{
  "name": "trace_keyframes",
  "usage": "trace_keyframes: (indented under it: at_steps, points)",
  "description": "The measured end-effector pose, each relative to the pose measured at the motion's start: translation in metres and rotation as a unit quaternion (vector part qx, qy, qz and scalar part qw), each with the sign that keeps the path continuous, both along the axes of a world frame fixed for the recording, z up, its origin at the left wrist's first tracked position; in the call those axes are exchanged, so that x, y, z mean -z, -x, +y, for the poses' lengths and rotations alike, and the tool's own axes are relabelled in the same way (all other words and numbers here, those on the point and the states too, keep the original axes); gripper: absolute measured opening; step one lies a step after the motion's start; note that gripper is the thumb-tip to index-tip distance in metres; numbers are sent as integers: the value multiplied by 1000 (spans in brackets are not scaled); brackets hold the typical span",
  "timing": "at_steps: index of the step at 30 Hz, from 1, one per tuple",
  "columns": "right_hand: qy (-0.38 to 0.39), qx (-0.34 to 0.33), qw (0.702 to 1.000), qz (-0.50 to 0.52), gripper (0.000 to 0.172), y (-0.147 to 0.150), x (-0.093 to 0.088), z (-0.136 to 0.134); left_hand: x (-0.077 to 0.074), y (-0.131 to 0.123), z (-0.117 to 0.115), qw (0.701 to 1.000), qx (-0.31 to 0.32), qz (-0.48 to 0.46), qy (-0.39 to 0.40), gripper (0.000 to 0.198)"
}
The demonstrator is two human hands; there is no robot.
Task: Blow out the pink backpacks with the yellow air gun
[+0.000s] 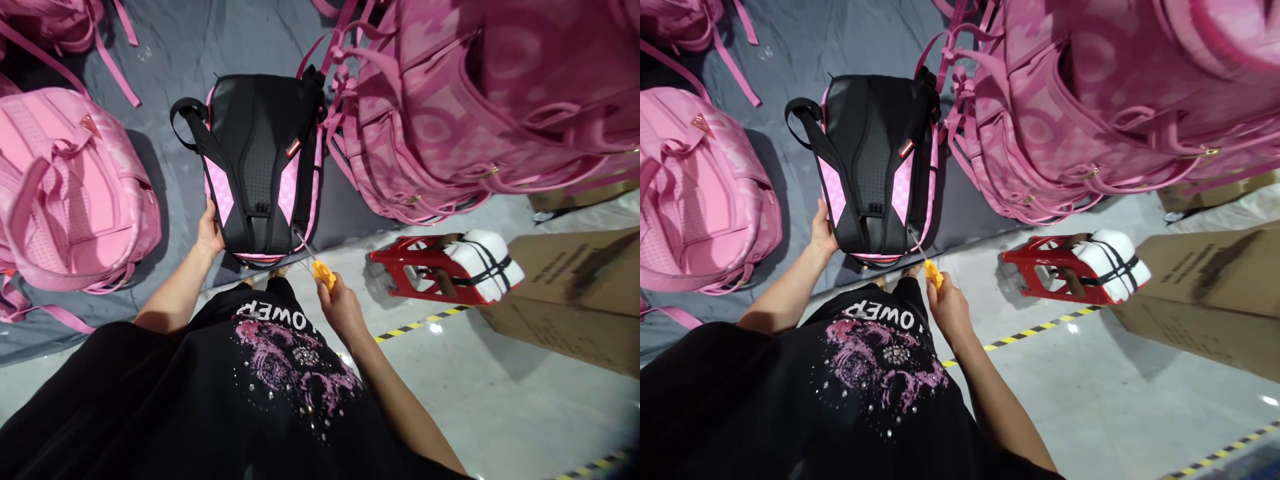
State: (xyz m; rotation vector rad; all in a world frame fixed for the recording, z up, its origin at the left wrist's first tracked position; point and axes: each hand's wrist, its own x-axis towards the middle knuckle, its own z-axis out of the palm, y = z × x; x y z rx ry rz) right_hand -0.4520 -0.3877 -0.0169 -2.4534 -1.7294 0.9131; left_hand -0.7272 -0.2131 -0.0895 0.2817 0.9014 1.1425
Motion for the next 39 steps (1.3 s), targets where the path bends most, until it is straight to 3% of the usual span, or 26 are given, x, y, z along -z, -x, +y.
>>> trace_keyframes:
  at_steps: [4, 7, 11, 15, 19, 22, 24, 25, 27, 29, 30, 32, 34, 36, 37, 39]
  points:
    - [-1, 20, 999, -44, 32, 4, 19, 32, 1, -2, 1, 1000, 4, -6, -4, 61]
    - [-10, 12, 999, -44, 33, 3, 21, 45, 0, -3, 0, 1000, -3, 3, -3, 62]
    - [-8, -4, 1000, -23, 34, -6, 3, 6, -3, -10, -3, 1000, -11, -23, 1, 63]
    - [76, -53, 996, -16, 28, 4, -3, -37, -2, -22, -1, 999, -11, -43, 2, 60]
    - [117, -108, 986, -59, 27, 25, 10, -25, -7, -26, 3, 999, 30, -30, 2, 59]
    - [108, -104, 985, -80, 30, 27, 13, -10, -25, -17, -17, 990, 90, 101, 35, 58]
    - [124, -106, 984, -69, 31, 24, 12, -8, -39, -14, -44, 949, 60, 310, -9, 58]
    - [134, -116, 983, -56, 32, 22, 12, -8, -43, -15, -58, 900, 41, 428, -70, 60]
    - [148, -138, 979, -31, 34, 22, 14, -8, -45, -28, -80, 754, 70, 608, -238, 66]
    - [158, -145, 976, -30, 35, 24, 19, -8, -36, -48, -87, 596, 188, 683, -377, 69]
    - [161, -142, 976, -38, 36, 25, 22, -8, -28, -60, -85, 532, 244, 698, -414, 70]
    - [168, -133, 975, -50, 35, 27, 29, -8, -14, -78, -73, 447, 298, 726, -430, 74]
    - [162, -120, 978, -50, 35, 26, 35, -11, -7, -87, -57, 412, 300, 752, -418, 77]
    - [137, -99, 985, -41, 33, 24, 39, -19, -12, -87, -43, 419, 280, 761, -409, 81]
    - [113, -87, 989, -33, 33, 21, 40, -25, -19, -85, -36, 440, 265, 757, -405, 84]
    - [28, -64, 998, 0, 33, 17, 40, -39, -40, -80, -20, 523, 208, 732, -384, 87]
